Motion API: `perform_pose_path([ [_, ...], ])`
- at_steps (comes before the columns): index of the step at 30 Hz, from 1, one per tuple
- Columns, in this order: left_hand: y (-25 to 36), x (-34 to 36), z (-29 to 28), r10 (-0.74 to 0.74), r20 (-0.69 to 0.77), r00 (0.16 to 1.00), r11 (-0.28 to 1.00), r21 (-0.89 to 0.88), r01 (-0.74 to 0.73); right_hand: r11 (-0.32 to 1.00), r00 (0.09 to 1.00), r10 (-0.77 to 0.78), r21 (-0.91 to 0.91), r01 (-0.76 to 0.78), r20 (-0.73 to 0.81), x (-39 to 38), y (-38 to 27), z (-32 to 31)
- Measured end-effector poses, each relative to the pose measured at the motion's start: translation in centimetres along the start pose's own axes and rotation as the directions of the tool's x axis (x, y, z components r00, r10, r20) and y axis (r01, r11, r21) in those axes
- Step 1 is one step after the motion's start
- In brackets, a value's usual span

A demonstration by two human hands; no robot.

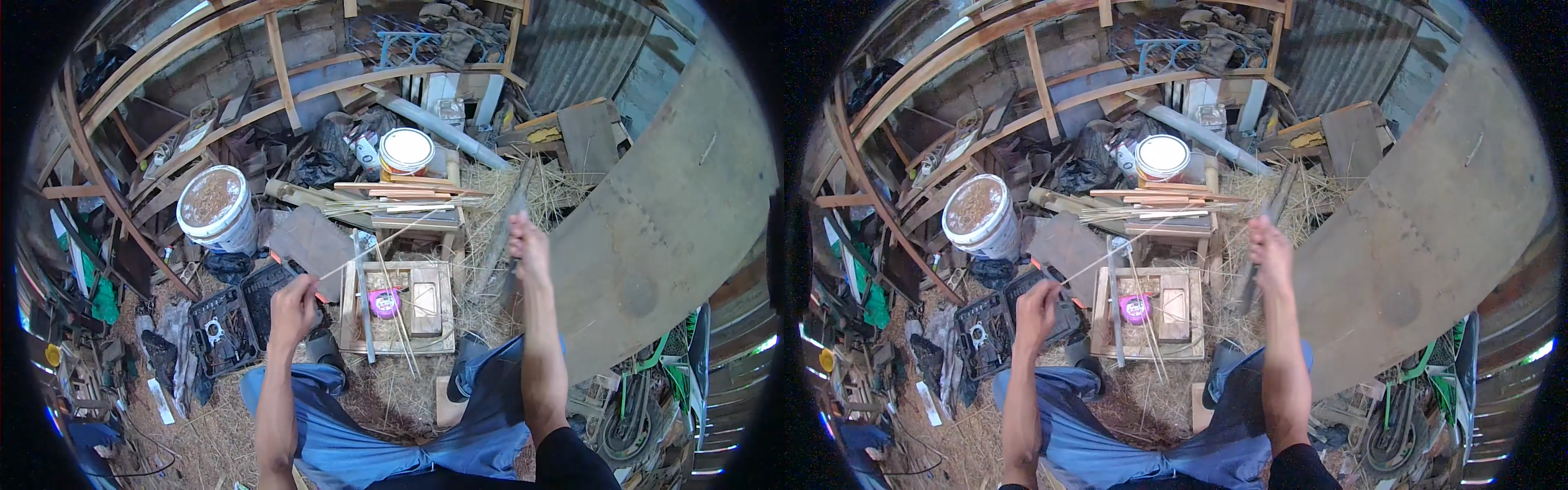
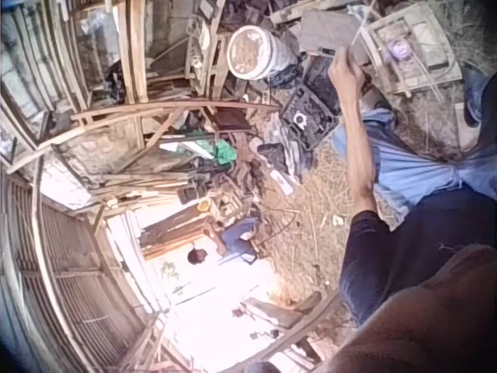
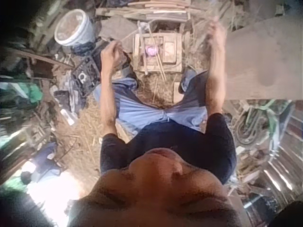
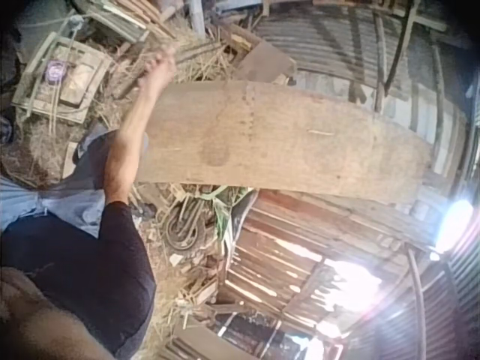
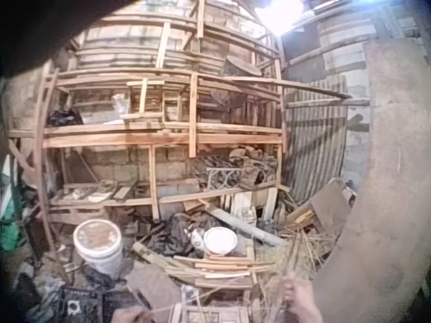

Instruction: The person assembles a kite frame by hand, tying thin bamboo sticks together with pink string and using a small knife to trim the ends.

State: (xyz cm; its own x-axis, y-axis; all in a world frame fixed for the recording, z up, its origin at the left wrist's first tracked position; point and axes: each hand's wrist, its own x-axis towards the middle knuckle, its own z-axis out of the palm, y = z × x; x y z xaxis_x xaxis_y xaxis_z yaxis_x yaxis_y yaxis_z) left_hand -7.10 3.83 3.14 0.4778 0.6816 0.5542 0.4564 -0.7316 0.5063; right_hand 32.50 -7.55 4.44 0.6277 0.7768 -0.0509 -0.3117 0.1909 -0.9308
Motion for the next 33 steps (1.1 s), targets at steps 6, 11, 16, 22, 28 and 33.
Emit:
perform_pose_path([
  [6, 0.3, -0.1, 1.6, -0.285, 0.054, 0.957, 0.951, -0.107, 0.290, 0.764, 0.984, 0.150, -0.643, -0.055, 0.095, -2.4, 2.0, 3.0],
  [11, 1.8, 0.4, 2.6, -0.284, 0.052, 0.958, 0.951, -0.115, 0.288, 0.614, 0.930, -0.280, -0.701, 0.363, 0.237, -3.1, 5.8, 5.6],
  [16, 3.1, -0.5, 4.3, -0.334, 0.148, 0.931, 0.903, -0.234, 0.361, 0.879, 0.870, 0.211, -0.476, 0.030, 0.445, -6.8, 3.7, 8.9],
  [22, 6.1, -0.8, 5.2, -0.189, 0.269, 0.944, 0.888, -0.364, 0.281, 0.931, 0.722, 0.357, -0.284, -0.228, 0.593, -7.7, 6.3, 9.8],
  [28, 5.9, -0.7, 4.4, -0.189, 0.290, 0.938, 0.895, -0.343, 0.286, 0.959, 0.806, 0.276, -0.211, -0.192, 0.523, -5.9, 4.5, 8.8],
  [33, 5.3, -1.2, 4.6, -0.215, 0.415, 0.884, 0.883, -0.304, 0.357, 0.934, 0.729, 0.357, -0.253, -0.254, 0.584, -8.0, 5.6, 10.7],
])
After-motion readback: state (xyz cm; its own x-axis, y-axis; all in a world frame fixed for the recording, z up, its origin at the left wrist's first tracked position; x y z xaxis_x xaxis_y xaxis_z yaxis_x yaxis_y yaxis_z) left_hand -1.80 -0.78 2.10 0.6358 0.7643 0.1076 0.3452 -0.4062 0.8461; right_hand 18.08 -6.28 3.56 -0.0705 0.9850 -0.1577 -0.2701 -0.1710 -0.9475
